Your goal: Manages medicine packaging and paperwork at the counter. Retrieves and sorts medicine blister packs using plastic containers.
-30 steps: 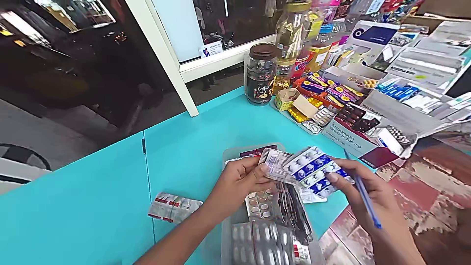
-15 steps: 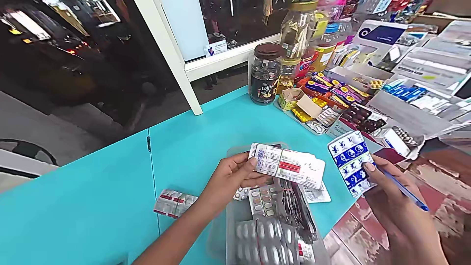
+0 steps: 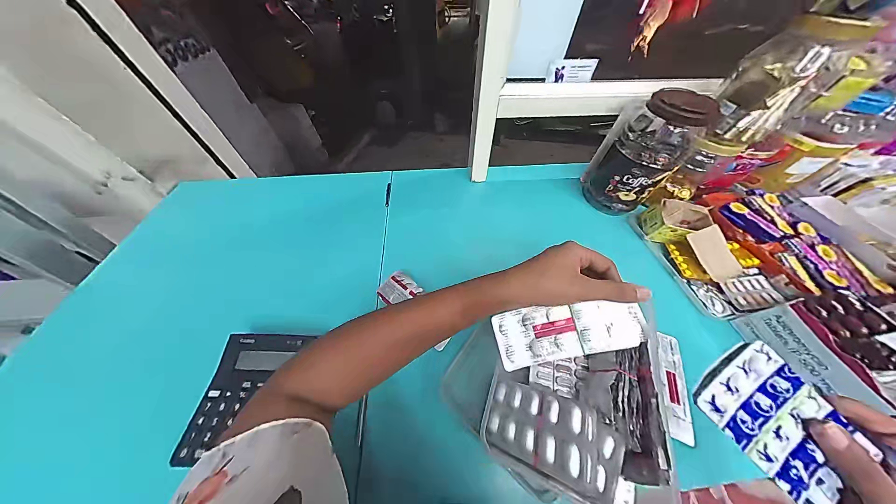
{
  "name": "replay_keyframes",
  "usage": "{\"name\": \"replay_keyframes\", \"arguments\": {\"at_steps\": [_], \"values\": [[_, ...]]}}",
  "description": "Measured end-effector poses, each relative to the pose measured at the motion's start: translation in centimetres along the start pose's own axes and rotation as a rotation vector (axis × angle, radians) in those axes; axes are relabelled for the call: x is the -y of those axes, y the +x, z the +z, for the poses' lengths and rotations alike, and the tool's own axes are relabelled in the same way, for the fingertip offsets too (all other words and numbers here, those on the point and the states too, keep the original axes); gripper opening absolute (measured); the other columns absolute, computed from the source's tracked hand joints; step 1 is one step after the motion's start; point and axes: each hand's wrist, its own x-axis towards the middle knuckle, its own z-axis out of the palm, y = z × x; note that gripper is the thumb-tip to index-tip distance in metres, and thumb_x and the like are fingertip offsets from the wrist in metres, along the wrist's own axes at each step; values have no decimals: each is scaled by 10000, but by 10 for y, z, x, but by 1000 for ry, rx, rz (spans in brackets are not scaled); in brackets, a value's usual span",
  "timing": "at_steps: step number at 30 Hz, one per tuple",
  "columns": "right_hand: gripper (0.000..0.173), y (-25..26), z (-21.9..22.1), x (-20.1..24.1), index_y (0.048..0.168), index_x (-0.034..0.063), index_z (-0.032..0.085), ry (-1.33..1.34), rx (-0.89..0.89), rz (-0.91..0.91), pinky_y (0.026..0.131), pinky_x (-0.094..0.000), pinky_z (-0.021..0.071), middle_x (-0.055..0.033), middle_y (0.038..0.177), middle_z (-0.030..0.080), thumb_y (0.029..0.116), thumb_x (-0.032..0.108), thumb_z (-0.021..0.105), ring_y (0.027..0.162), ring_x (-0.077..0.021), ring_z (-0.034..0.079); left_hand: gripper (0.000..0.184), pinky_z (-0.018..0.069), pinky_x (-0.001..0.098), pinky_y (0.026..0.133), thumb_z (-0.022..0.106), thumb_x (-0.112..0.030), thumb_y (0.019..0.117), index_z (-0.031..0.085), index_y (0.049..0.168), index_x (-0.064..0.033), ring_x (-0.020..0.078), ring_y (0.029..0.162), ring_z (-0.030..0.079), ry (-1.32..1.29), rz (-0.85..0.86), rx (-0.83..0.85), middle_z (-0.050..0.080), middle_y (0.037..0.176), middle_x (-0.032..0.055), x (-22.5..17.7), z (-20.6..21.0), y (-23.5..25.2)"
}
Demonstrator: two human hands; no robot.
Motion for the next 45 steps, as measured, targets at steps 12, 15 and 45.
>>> {"name": "replay_keyframes", "arguments": {"at_steps": [12,15,45], "values": [[324,21,78,10,1198,109,568,-223,187,-126,759,-162,595,124,1035,670,915,152,718,885,21,673,372,474,216,694,564,-304,1056,654,1069,56,32,718,553,151,-26,82,647,857,69,-4,18,10],[424,27,85,-2,1255,86,523,-246,197,-149,826,-172,580,72,1108,658,917,243,726,989,-9,659,450,511,332,791,515,-350,1073,530,1249,63,156,821,609,181,-134,-30,657,971,167,-11,31,14],[391,-14,-12,-39,1296,2,621,-617,-61,-248,1033,-285,516,-93,1286,677,1016,273,630,1194,-102,635,198,576,174,855,651,-213,950,684,1073,-62,6,1000,667,351,94,217,701,1049,-1,26,-3,-108]]}}
